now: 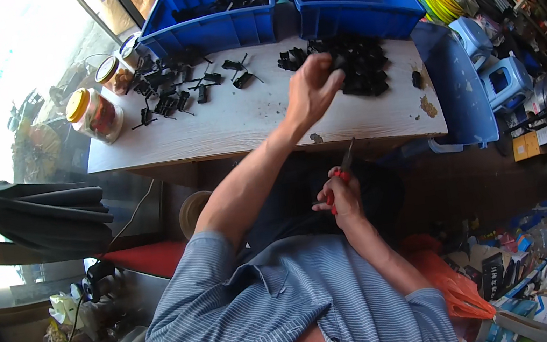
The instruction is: Assembling small plastic components using a hand tool at a workstation.
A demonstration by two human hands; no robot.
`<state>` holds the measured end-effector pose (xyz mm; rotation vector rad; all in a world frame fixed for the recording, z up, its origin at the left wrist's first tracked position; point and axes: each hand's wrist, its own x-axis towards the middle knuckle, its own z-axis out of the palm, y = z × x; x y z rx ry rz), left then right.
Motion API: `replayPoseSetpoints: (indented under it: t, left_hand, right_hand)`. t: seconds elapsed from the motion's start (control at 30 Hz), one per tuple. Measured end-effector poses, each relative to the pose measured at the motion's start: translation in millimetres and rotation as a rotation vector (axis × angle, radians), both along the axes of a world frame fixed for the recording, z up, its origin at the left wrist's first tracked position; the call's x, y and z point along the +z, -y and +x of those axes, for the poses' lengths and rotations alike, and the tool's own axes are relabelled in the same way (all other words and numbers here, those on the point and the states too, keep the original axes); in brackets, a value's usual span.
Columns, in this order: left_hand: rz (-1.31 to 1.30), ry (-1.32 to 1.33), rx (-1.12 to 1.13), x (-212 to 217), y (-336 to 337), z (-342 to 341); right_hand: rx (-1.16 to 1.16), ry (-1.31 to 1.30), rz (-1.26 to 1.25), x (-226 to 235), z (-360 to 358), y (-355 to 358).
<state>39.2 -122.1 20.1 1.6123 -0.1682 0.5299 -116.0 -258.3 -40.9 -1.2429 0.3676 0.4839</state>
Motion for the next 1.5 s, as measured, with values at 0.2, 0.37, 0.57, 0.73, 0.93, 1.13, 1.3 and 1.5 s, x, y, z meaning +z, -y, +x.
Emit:
replayPoseSetpoints:
  t: [0.2, 0.37, 0.57, 0.73, 0.93, 1.13, 1.3, 1.5]
  left_hand:
    - [0.864, -0.135, 0.488, -2.2, -68.2, 8.8]
    - [1.078, -0.293, 0.571, -27.9, -118.5, -7.1]
    - [1.090, -0.089, 0.376, -39.9, -118.5, -19.1]
    - [1.023, 0.031, 0.429, -36.3, -108.5, -33.3]
    - [1.107, -0.146, 0.336, -27.1, -109.2, -35.7]
    - [0.488, -0.064, 0.040, -16.7, -81.1, -67.5]
    - [-0.507, -0.243, -0.254, -44.2, -20.2, -118.2]
    - [-0.695, -0.225, -0.274, -79.9, 10.6, -146.5]
  right_hand:
    - [-0.014, -0.012, -0.024, -3.5, -3.2, 10.6]
    - [-0.001, 0.008, -0.006, -0.9, -1.8, 8.0]
    - [0.029, 0.001, -0.001, -4.5, -3.3, 5.7]
    - [0.040, 0.010, 0.014, -9.9, -4.0, 6.0]
    - [0.058, 0.003, -0.010, -9.9, -3.3, 3.4]
    - [0.071, -0.001, 0.074, -3.4, 0.0, 0.8]
    - [0.076, 0.088, 0.194, 4.8, 9.3, -3.3]
    - [0.041, 0.198, 0.213, -8.5, 10.7, -0.4]
